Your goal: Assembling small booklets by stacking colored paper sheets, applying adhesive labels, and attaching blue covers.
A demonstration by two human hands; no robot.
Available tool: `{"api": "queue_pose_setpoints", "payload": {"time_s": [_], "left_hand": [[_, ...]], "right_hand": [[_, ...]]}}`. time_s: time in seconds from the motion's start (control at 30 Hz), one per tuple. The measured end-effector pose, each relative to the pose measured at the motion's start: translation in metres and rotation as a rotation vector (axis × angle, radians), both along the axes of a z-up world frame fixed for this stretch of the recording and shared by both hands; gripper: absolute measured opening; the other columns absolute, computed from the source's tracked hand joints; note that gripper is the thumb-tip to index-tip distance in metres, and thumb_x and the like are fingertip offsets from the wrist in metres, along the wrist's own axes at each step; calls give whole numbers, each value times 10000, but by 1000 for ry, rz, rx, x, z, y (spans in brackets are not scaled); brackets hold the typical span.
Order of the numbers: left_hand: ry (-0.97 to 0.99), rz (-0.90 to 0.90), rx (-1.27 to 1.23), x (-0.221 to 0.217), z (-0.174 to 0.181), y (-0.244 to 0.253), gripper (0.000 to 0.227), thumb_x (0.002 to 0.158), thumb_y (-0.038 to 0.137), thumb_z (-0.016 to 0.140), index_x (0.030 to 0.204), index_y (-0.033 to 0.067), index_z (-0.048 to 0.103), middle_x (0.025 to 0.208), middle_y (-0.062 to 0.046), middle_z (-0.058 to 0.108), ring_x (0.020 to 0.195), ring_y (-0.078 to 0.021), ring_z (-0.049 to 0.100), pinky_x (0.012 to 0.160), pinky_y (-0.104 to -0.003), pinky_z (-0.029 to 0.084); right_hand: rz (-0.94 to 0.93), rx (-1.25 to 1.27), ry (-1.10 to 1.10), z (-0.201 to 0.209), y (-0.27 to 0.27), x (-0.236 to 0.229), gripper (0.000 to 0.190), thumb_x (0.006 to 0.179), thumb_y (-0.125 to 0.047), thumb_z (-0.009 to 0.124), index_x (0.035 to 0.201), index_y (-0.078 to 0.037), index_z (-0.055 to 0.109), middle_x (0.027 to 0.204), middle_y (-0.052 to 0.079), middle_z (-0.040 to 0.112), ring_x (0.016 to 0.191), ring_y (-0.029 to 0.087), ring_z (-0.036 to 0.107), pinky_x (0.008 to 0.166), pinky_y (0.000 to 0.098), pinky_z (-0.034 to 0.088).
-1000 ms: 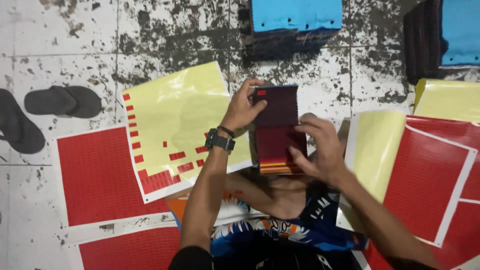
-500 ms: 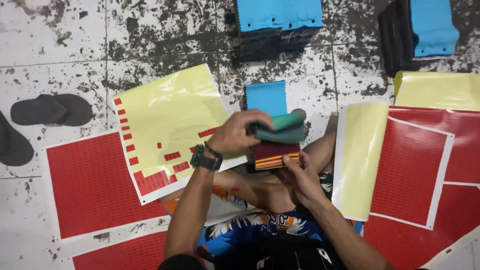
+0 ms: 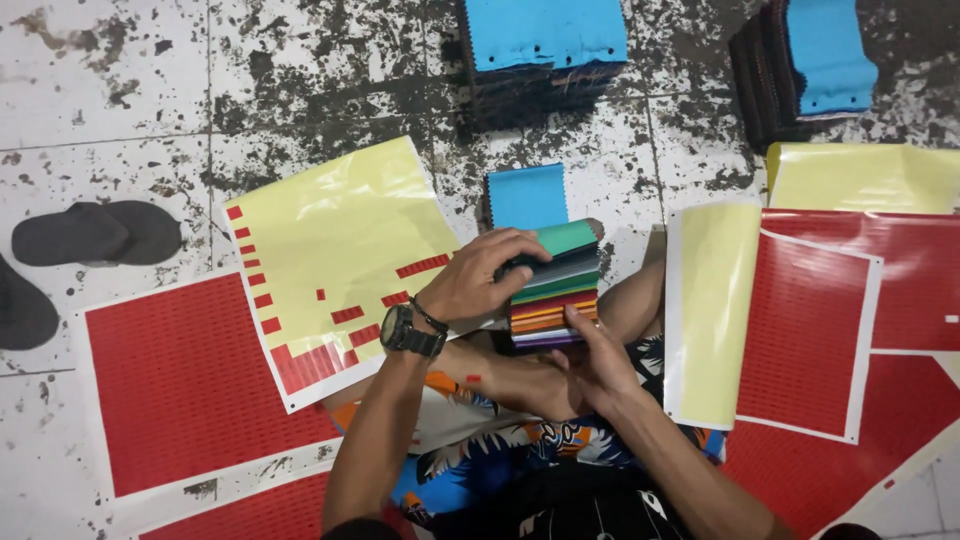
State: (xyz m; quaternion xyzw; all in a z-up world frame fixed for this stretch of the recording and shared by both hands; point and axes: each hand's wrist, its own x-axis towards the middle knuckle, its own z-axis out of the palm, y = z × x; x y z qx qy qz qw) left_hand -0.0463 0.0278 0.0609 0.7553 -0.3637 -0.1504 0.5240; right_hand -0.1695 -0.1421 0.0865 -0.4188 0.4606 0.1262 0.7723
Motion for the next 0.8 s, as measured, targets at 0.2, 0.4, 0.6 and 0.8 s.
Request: {"api": "queue_pose_setpoints", "payload": {"time_s": [0.2,0.4,0.6,0.8], "left_hand": [[4,10,-70,0,-5,-5,272,982,161,488,1170,152,685,1142,-90,686,1294,-365,579,1129,-576,393],[28,31,-62,2,-18,-2,337,927,168,528,1236,155,662,1280,-90,618,1312,-379,556,1100,-595,426],[62,33,90,11,-22,-5,506,866,239,548,1356,151,635,1366,-97,620,1301,-356,542,1091,-557,411],[165,-44,14,26,-7,-8,461,868,192,499,1294,129,665,1308,-136,660,1279,-394,571,1083,-572,431]], "right_hand": [[-94,49,-89,-13,-6,-6,373,891,-207,749,1191,-83,564,1086,68,470,1069,285,578,964,437,532],[-139,223,-36,-26,-12,-19,194,877,-215,771,945,-127,612,955,1,649,933,227,720,967,451,569],[-121,350,-59,-10,-15,-11,112,896,-133,722,953,-73,647,953,102,744,910,292,765,885,422,620],[-101,434,-76,-16,-25,9,150,898,-175,730,951,-68,639,949,259,761,831,403,764,694,416,655]]}}
